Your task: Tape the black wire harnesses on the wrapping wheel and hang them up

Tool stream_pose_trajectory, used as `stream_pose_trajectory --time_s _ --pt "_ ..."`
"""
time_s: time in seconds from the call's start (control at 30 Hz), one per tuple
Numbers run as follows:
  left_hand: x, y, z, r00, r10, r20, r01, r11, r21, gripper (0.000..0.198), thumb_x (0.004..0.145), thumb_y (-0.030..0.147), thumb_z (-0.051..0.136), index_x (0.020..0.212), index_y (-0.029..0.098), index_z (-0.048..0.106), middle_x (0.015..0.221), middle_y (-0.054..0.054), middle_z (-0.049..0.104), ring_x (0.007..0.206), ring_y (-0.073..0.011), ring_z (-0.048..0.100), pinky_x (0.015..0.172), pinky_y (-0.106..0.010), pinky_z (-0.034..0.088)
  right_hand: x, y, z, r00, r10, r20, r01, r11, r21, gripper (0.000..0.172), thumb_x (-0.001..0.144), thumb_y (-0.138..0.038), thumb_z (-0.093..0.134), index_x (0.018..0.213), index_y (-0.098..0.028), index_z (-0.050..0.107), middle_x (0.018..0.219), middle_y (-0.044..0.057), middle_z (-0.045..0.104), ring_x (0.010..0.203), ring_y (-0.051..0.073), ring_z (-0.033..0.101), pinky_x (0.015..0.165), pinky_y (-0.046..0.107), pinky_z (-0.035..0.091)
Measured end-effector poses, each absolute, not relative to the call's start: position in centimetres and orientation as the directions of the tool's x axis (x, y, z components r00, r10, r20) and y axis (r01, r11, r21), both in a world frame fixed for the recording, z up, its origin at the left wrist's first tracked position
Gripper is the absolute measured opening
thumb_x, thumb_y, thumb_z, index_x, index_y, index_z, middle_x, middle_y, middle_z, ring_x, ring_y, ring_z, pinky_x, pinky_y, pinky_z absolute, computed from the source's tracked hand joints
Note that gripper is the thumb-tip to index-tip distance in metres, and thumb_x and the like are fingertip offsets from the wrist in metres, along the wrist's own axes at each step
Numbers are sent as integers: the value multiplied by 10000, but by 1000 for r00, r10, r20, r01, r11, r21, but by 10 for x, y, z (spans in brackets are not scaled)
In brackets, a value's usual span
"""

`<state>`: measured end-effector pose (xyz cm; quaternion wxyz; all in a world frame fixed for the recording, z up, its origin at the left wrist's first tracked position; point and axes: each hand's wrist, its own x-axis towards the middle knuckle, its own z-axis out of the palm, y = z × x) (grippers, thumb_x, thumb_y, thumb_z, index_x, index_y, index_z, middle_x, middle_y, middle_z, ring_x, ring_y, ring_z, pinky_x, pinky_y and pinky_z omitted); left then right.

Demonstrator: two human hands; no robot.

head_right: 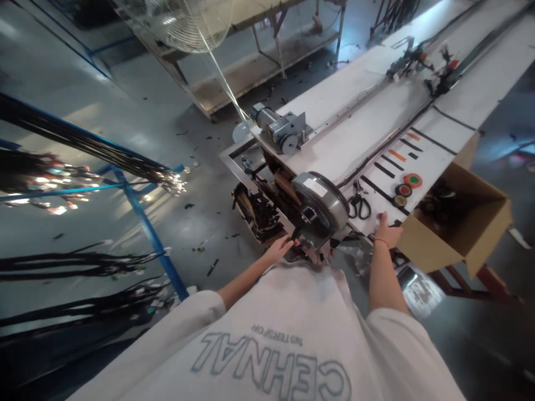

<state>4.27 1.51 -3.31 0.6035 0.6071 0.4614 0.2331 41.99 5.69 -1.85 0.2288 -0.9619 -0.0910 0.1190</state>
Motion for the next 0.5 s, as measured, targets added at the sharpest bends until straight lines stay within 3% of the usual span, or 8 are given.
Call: stream_pose_trajectory --time_s 0.17,0.3,0.5 --pt "34 7 -6 304 928 -217 327 113 938 485 947 590 353 719 185 491 712 -14 567 702 -148 504 717 -277 428 420 57 -19 959 221 -178 117 -879 -461 678 804 -695 605 1147 -117 518 1199 287 610 1190 404 578 1001 521 464" --pt "39 9 8 264 939 -223 329 130 935 500 959 590 316 681 195 447 638 12 484 641 -132 450 670 -268 394 420 58 -21 960 224 -168 130 -887 -443 699 847 -734 491 1164 -112 506 1188 297 609 1181 409 582 990 531 466" --pt "39 7 1 300 921 -250 335 144 931 520 950 618 318 781 175 531 675 1 529 658 -142 481 669 -270 406 427 57 -29 946 276 -170 181 -886 -427 738 822 -764 489 1191 -124 467 1206 298 591 1199 401 565 975 524 479"
